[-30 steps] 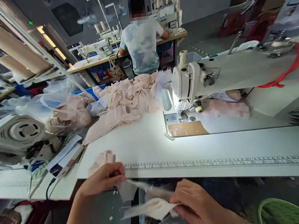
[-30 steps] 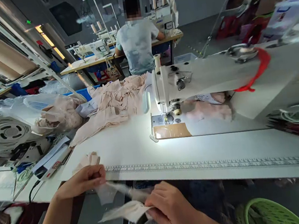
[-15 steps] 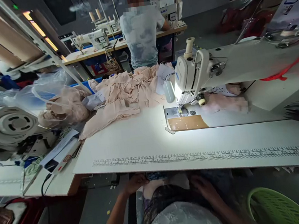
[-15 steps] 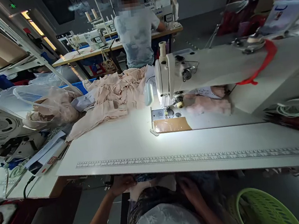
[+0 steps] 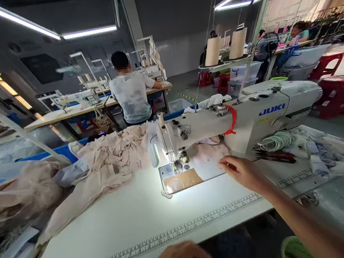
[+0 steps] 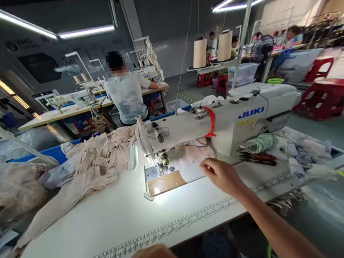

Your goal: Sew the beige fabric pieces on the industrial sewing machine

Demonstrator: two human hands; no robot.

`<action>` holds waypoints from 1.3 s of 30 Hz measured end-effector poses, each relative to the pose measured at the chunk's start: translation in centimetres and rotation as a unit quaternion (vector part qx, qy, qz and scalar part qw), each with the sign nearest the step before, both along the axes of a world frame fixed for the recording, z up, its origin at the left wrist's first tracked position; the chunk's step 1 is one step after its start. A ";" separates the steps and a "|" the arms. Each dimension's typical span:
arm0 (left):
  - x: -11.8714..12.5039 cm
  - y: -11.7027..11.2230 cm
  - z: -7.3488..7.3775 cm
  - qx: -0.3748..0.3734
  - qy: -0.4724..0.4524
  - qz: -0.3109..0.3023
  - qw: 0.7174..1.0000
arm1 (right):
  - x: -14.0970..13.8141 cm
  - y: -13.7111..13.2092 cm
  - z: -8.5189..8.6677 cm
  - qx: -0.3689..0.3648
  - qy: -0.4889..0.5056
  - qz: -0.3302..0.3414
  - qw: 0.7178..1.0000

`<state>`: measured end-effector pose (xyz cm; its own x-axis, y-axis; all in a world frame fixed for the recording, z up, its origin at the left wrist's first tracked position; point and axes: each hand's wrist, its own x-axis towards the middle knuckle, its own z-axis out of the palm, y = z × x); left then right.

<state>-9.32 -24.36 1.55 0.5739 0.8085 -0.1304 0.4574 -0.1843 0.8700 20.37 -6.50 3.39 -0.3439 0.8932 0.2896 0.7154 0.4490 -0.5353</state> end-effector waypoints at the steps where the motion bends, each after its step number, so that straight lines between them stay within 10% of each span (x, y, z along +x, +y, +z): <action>1: 1.6 2.0 1.1 0.051 -0.011 0.016 0.998 | -0.1 2.5 -0.3 0.035 -0.057 -0.030 0.997; 5: 6.9 11.5 1.7 0.262 -0.029 0.081 0.961 | -1.4 8.1 -2.2 0.091 -0.146 -0.084 0.982; 9: 10.0 20.4 -0.5 0.302 0.026 0.205 0.931 | -1.6 8.6 -3.7 0.113 -0.157 -0.067 0.979; 15: 11.4 25.6 -2.1 0.331 0.099 0.308 0.887 | -1.0 8.6 -4.0 0.131 -0.154 -0.046 0.978; 23: 11.3 25.8 -2.3 0.423 0.021 0.270 0.865 | -0.3 8.3 -3.2 0.107 -0.116 -0.043 0.986; 29: 10.4 21.7 -1.0 0.246 -0.032 0.275 0.929 | 0.4 7.9 -3.3 0.094 -0.138 -0.052 0.985; 34: 4.2 15.7 -1.8 0.132 -0.022 0.271 0.953 | -0.2 8.0 -3.3 0.138 -0.150 -0.083 0.975; 39: -2.9 12.3 -1.0 0.146 0.171 0.366 0.903 | -2.3 9.1 -3.7 0.173 -0.167 -0.063 0.968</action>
<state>-12.25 -12.03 0.56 -0.1626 0.9833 0.0817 0.7829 0.0782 0.6172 18.12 2.63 -0.34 -0.3643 0.8032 0.4713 0.8838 0.4577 -0.0970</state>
